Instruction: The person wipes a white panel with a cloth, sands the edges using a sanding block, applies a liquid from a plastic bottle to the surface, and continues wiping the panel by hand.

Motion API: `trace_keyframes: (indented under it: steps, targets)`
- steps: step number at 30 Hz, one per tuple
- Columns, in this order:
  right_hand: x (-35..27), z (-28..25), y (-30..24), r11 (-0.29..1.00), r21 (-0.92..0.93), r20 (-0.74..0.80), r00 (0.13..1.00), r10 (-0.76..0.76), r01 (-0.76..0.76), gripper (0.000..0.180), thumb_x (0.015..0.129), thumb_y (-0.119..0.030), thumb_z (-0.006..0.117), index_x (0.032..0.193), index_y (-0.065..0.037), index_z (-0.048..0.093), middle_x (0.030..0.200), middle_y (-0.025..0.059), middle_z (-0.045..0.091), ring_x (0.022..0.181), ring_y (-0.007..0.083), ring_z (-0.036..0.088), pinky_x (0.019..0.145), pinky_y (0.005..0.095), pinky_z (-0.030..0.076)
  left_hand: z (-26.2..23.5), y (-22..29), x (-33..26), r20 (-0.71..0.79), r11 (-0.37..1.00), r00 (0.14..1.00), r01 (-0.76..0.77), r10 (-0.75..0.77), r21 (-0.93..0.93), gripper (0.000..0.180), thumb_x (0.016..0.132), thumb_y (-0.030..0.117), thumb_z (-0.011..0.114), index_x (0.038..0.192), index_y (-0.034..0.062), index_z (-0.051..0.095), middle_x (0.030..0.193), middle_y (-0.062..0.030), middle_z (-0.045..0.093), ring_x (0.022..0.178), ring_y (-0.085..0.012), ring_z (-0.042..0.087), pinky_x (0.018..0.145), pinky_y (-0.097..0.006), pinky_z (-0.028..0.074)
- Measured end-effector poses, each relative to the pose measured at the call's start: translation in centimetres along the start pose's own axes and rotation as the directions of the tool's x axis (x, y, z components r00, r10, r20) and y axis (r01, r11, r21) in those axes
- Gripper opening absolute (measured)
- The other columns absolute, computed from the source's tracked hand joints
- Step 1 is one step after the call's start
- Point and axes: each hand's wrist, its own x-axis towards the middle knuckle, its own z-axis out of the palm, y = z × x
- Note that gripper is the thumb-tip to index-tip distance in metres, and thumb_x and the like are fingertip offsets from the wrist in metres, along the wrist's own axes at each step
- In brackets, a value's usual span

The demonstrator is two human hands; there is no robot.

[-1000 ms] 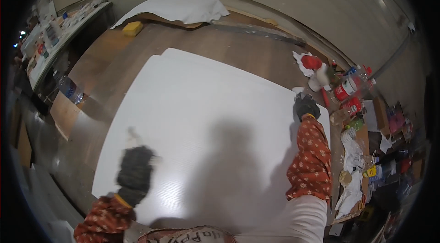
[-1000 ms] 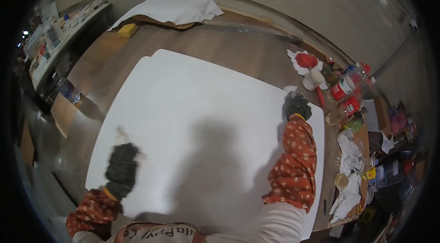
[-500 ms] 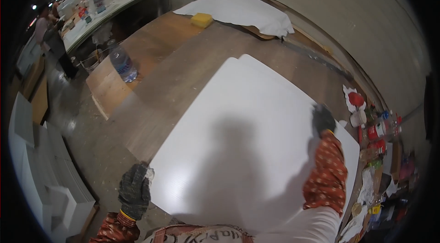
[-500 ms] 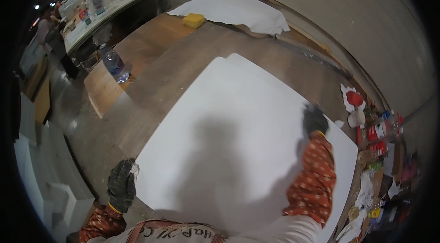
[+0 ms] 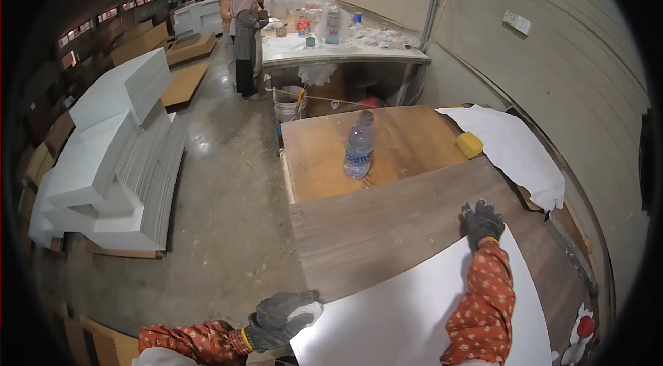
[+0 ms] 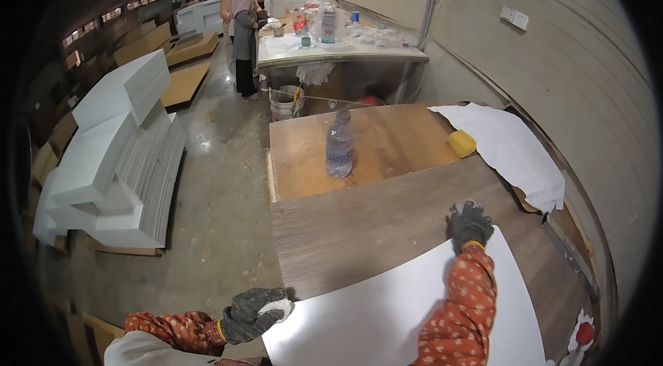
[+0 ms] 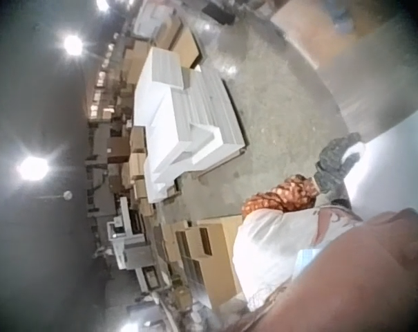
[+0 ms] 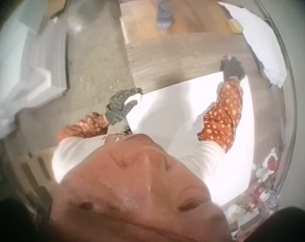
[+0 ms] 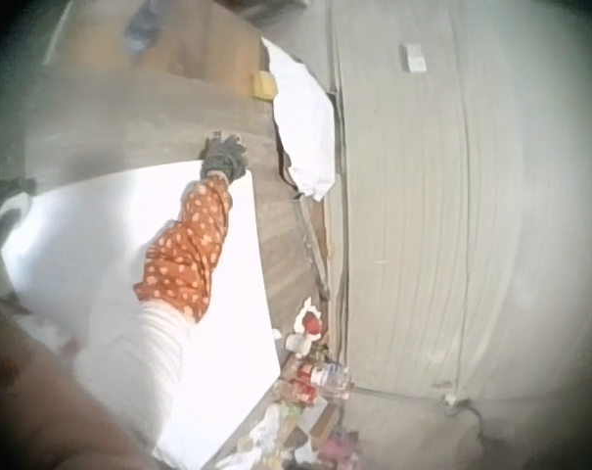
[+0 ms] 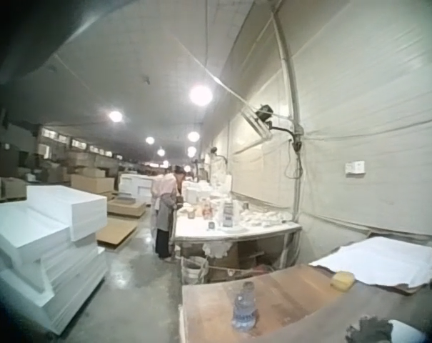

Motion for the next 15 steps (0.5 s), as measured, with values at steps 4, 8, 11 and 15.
trace_keyframes:
  steps: [4,8,11,15]
  targets:
    - [0.2,2.7,5.1,0.977,0.099,-0.145,0.968,0.203,-0.19,0.069,0.088,-0.059,0.044,0.14,-0.014,0.039,0.143,0.0165,0.042,0.121,0.0395,0.05,0.098,0.0521,0.04,0.4,1.0,1.2,-0.042,0.993,0.992,-0.12,0.12,0.007,0.021,0.088,0.02,0.062,0.105,0.0076,0.065,0.096,-0.0094,0.066,0.086,-0.03,0.064,0.075,-0.037,0.051]
    - [-3.4,2.6,4.5,0.981,-0.016,-0.212,0.96,0.183,-0.191,0.063,0.091,-0.054,0.044,0.138,-0.013,0.041,0.135,0.0162,0.047,0.107,0.0397,0.056,0.087,0.0529,0.046,0.7,1.7,2.2,-0.006,0.997,0.997,-0.071,0.07,-0.005,0.035,0.09,0.025,0.057,0.118,0.0053,0.062,0.11,-0.0165,0.065,0.094,-0.0327,0.064,0.081,-0.038,0.051]
    - [-10.9,1.2,-1.2,0.97,-0.053,-0.281,0.929,-0.243,0.238,0.056,0.089,-0.048,0.05,0.132,-0.013,0.045,0.122,0.0138,0.054,0.084,0.0358,0.061,0.068,0.0544,0.049,-0.1,2.6,2.3,-0.155,0.985,0.972,-0.174,0.175,0.018,0.021,0.089,0.018,0.06,0.106,0.0063,0.065,0.105,-0.0129,0.067,0.093,-0.0296,0.066,0.08,-0.037,0.052]
    - [-12.8,-0.8,-1.7,0.898,-0.036,-0.125,0.889,-0.44,0.439,0.063,0.088,-0.056,0.048,0.134,-0.013,0.046,0.129,0.0136,0.052,0.095,0.036,0.059,0.077,0.0518,0.047,-2.0,3.9,2.1,-0.072,0.964,0.968,-0.23,0.241,0.134,0.024,0.09,0.018,0.061,0.109,0.0048,0.065,0.1,-0.0145,0.068,0.092,-0.0302,0.066,0.08,-0.037,0.052]
